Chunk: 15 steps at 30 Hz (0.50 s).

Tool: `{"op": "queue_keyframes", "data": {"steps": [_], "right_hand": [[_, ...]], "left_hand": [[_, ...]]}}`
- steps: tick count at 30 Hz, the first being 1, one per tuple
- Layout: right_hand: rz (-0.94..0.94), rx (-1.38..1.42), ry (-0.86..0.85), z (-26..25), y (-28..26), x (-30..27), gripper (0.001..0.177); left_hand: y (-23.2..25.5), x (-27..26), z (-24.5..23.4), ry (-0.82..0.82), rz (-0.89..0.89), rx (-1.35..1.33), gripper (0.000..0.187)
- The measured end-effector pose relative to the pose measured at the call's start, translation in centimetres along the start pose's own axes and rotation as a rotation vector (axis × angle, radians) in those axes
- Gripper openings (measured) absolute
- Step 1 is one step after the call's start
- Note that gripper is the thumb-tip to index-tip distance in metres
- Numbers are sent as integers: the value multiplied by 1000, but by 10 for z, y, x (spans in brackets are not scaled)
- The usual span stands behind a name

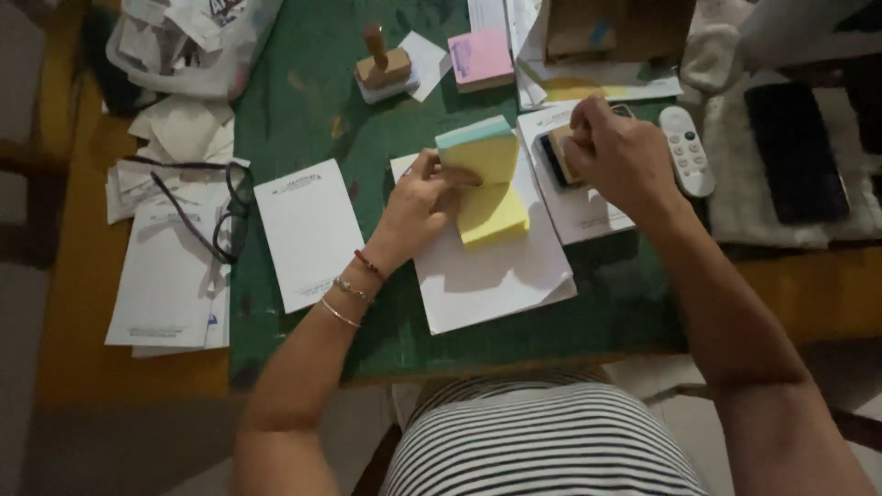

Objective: Using a rubber stamp and ink pad to mark individual pages in a small notepad or stack of cards.

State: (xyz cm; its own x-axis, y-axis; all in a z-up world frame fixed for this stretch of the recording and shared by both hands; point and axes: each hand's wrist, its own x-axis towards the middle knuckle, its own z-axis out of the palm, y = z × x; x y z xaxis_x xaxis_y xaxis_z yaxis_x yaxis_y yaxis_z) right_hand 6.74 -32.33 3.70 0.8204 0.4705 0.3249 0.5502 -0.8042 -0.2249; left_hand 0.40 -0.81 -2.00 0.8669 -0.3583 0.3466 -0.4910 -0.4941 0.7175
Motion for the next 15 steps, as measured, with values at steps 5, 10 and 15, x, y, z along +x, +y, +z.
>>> {"op": "queue_keyframes", "data": {"steps": [5, 10, 15], "right_hand": [[-59, 23, 60, 9, 11, -2, 23], [-2, -9, -50, -8, 2, 1, 23], [-194, 375, -135, -28, -10, -22, 44]], "left_hand": [[-3, 1, -3, -45, 63, 48, 37], [0, 1, -6, -35, 43, 109, 30], [-12, 2, 0, -126, -33, 198, 36]]}}
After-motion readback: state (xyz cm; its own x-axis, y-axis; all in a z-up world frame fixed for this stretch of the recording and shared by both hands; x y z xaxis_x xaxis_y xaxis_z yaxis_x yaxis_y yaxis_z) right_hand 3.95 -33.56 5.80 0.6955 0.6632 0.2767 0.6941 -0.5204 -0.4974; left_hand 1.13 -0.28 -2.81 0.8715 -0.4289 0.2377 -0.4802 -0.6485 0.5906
